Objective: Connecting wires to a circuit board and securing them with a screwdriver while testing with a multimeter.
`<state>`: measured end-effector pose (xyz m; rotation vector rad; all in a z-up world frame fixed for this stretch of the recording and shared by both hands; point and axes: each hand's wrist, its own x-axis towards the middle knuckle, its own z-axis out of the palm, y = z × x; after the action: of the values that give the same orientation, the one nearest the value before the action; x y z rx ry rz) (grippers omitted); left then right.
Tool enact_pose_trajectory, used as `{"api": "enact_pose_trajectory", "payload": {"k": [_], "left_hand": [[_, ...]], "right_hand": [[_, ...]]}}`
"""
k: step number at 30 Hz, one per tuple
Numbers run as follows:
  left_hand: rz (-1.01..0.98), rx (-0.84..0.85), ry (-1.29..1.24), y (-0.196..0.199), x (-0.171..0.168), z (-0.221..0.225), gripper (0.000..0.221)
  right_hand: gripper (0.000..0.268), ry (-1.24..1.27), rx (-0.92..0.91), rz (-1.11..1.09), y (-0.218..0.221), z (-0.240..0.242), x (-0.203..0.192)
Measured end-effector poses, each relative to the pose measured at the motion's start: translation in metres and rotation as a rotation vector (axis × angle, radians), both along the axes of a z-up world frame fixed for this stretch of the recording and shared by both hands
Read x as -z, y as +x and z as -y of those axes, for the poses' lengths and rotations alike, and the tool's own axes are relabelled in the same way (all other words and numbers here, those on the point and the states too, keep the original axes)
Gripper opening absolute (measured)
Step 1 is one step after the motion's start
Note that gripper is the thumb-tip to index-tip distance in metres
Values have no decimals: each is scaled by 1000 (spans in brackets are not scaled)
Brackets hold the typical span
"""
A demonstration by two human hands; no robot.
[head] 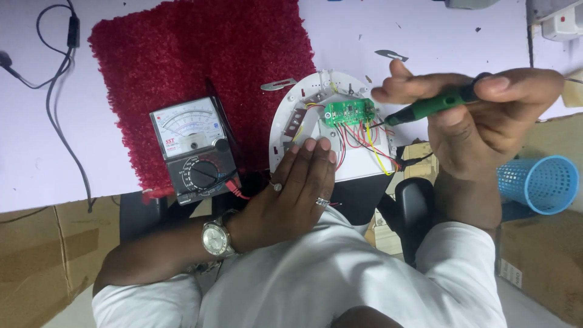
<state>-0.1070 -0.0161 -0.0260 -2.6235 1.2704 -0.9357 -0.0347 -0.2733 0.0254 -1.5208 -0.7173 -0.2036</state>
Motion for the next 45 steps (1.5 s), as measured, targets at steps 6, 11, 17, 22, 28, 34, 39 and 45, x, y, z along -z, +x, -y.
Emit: {"api": "enact_pose_trajectory", "payload": {"k": [6, 11, 17, 22, 28, 34, 39, 45], "left_hand": [[18, -22, 37, -1, 1, 1, 35], [25, -10, 3, 1, -1, 1, 30], [19, -12, -2, 2, -2, 1, 30], [11, -9, -12, 0, 0, 1, 29], [3, -27, 0, 2, -1, 4, 31], [82, -113, -118, 5, -5, 7, 24], [85, -57, -133, 6, -5, 8, 30], [48, -91, -41, 0, -2, 7, 27]], "right_hand": [[45, -121, 166, 273, -1, -8, 3], [24, -22, 138, 154, -12, -17, 1], [20, 114, -173, 115, 20, 4, 14], [48, -4, 7, 217, 9, -5, 6], [20, 44, -14, 114, 0, 8, -1], [36, -77, 17, 283, 6, -3, 14], [33, -26, 137, 32, -4, 37, 50], [47, 40, 94, 404, 22, -7, 20]]}}
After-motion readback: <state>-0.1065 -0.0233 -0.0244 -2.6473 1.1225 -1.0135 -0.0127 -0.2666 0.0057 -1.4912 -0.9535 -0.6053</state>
